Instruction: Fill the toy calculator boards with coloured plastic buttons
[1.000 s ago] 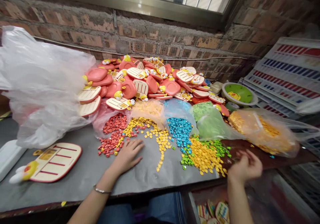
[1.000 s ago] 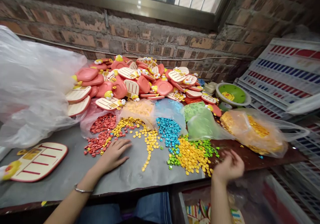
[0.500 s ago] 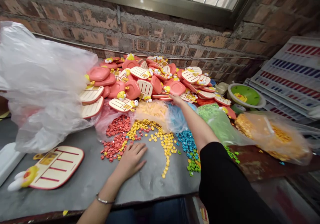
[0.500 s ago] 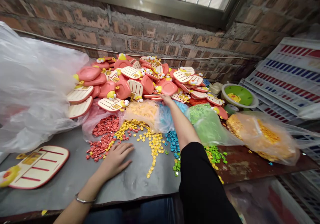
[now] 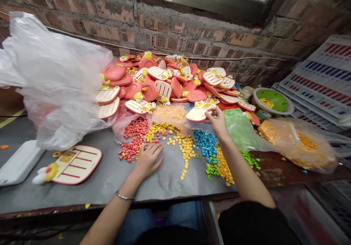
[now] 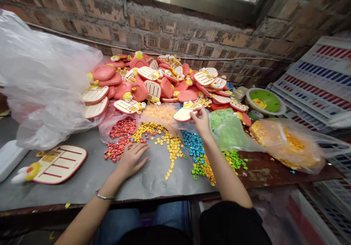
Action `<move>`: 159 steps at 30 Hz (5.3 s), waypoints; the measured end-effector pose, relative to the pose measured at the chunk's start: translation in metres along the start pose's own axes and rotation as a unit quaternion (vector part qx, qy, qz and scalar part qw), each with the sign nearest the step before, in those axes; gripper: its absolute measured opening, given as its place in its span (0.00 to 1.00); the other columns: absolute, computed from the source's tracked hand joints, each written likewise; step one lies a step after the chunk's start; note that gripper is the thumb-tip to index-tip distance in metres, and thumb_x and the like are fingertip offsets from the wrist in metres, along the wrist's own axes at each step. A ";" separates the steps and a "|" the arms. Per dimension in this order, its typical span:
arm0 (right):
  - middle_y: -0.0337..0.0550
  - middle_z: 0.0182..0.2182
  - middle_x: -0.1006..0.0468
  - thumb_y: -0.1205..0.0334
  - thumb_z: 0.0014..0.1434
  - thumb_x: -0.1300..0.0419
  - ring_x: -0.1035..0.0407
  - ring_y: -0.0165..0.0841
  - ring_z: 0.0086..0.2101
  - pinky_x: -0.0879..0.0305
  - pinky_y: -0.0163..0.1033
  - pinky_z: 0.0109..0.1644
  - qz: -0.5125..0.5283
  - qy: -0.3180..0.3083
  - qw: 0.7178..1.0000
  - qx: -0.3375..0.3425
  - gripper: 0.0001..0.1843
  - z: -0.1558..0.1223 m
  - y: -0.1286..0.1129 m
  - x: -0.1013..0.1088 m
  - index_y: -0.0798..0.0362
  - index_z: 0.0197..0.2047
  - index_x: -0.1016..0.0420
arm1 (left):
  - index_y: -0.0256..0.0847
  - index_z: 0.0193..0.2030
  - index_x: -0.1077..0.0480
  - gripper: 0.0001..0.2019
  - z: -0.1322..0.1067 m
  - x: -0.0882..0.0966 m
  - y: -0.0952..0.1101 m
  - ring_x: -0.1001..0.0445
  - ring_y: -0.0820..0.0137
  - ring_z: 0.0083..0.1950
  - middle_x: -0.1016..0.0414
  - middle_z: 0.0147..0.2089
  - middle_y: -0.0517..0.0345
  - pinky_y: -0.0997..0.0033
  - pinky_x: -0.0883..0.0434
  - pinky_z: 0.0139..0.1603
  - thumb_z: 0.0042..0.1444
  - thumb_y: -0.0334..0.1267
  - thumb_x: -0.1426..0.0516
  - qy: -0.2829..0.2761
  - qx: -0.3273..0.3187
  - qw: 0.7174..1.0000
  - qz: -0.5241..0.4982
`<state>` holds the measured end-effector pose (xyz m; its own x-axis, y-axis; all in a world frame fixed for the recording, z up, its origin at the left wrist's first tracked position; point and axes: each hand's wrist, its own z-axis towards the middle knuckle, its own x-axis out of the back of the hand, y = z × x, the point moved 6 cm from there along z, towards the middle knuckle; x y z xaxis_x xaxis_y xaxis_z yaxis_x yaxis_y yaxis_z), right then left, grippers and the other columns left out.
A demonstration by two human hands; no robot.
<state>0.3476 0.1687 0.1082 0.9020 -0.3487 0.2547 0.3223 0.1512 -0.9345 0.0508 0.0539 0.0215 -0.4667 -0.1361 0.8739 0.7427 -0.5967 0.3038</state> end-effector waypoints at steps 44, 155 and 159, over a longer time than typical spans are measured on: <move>0.46 0.40 0.28 0.62 0.61 0.41 0.28 0.35 0.39 0.28 0.38 0.39 -0.037 -0.245 0.958 0.144 0.04 -0.097 0.043 -0.102 0.51 0.39 0.28 | 0.45 0.73 0.53 0.54 -0.019 -0.013 -0.013 0.57 0.47 0.73 0.59 0.76 0.45 0.40 0.57 0.67 0.43 0.67 0.38 -0.212 0.037 0.977 0.000; 0.42 0.34 0.24 0.59 0.59 0.38 0.29 0.35 0.33 0.33 0.39 0.37 -0.127 -0.311 0.916 0.218 0.08 -0.080 0.036 -0.121 0.51 0.41 0.28 | 0.43 0.73 0.54 0.55 -0.002 -0.020 -0.015 0.52 0.45 0.71 0.53 0.74 0.43 0.41 0.57 0.65 0.43 0.69 0.40 -0.183 0.006 0.983 -0.025; 0.46 0.37 0.23 0.59 0.63 0.42 0.28 0.36 0.38 0.29 0.41 0.41 -0.140 -0.312 0.913 0.224 0.06 -0.097 0.040 -0.097 0.51 0.39 0.26 | 0.43 0.73 0.53 0.54 -0.001 -0.019 -0.015 0.52 0.47 0.71 0.54 0.74 0.43 0.42 0.58 0.65 0.44 0.68 0.40 -0.192 0.010 0.981 -0.024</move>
<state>0.2458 0.1190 0.0217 0.7097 0.1421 0.6901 0.5241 0.5481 -0.6519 0.0483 0.0640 -0.0003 -0.2892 0.2016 0.9358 0.7360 -0.5783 0.3520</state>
